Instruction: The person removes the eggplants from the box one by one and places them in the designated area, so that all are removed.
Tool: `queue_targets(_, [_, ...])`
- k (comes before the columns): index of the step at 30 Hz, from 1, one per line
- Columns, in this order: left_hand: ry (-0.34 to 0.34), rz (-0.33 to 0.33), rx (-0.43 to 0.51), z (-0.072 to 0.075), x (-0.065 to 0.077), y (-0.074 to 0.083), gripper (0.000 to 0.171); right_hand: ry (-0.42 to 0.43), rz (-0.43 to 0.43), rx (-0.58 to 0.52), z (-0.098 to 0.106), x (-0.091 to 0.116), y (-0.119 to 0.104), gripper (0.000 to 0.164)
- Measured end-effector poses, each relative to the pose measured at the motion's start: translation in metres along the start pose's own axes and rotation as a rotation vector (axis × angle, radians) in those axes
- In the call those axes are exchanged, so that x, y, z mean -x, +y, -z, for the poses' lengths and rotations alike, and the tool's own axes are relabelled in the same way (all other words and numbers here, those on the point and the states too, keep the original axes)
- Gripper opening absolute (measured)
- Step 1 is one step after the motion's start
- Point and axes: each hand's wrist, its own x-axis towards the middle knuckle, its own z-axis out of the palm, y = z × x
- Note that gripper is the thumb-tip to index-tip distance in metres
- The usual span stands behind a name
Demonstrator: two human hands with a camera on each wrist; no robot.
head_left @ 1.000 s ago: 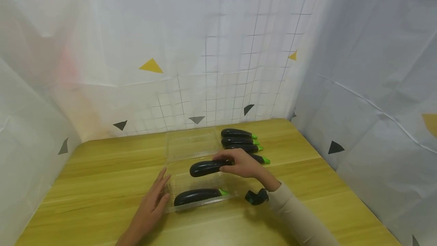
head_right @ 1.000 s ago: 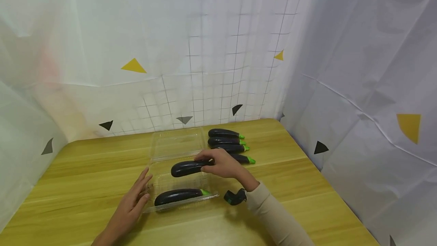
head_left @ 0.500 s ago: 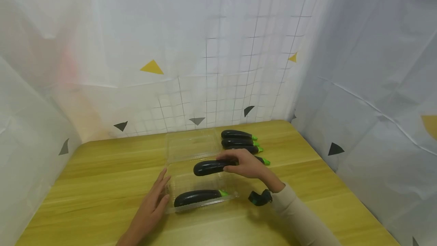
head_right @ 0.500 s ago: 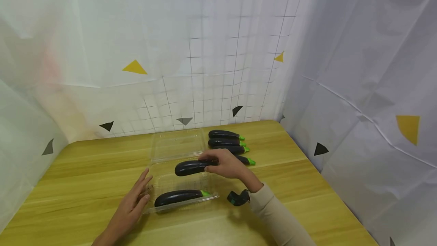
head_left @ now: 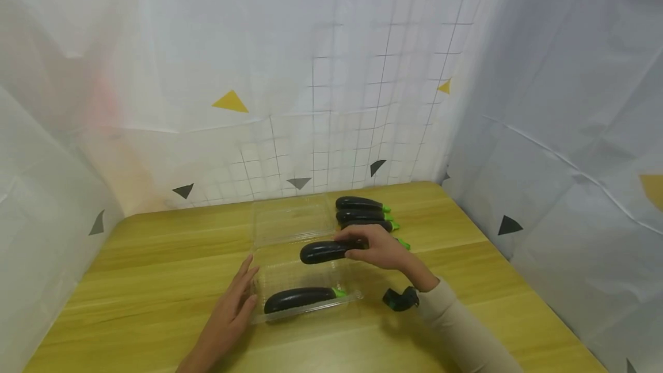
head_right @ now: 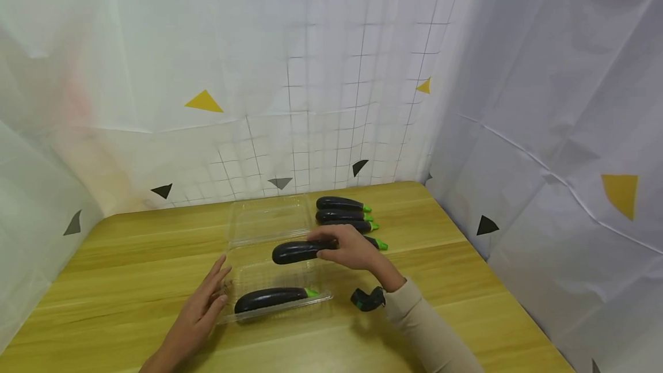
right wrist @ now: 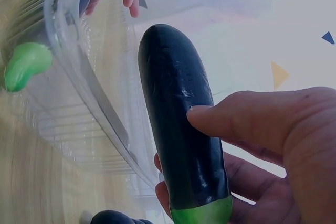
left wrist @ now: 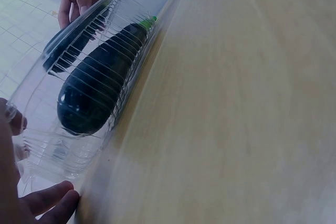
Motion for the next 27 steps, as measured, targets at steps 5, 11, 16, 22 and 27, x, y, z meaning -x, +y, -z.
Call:
queue_targets(5, [-0.002,0.003,0.002,0.0,0.0,0.0,0.059,0.007,0.001,-0.005,0.004,0.003,0.001,0.035])
queue_targets(11, [0.0,0.002,-0.003,0.0,0.0,0.001,0.059,0.002,-0.038,-0.017,0.01,0.008,0.0,0.033])
queue_targets(16, [0.002,0.003,-0.004,0.0,0.001,0.001,0.059,0.002,-0.061,-0.011,0.015,0.012,0.002,0.033])
queue_targets(22, [0.009,-0.003,0.003,0.0,0.0,0.0,0.059,0.015,-0.107,-0.014,0.019,0.017,0.006,0.034])
queue_targets(27, [0.018,-0.014,-0.004,0.0,0.0,0.0,0.058,0.021,-0.122,-0.007,0.022,0.022,0.011,0.034])
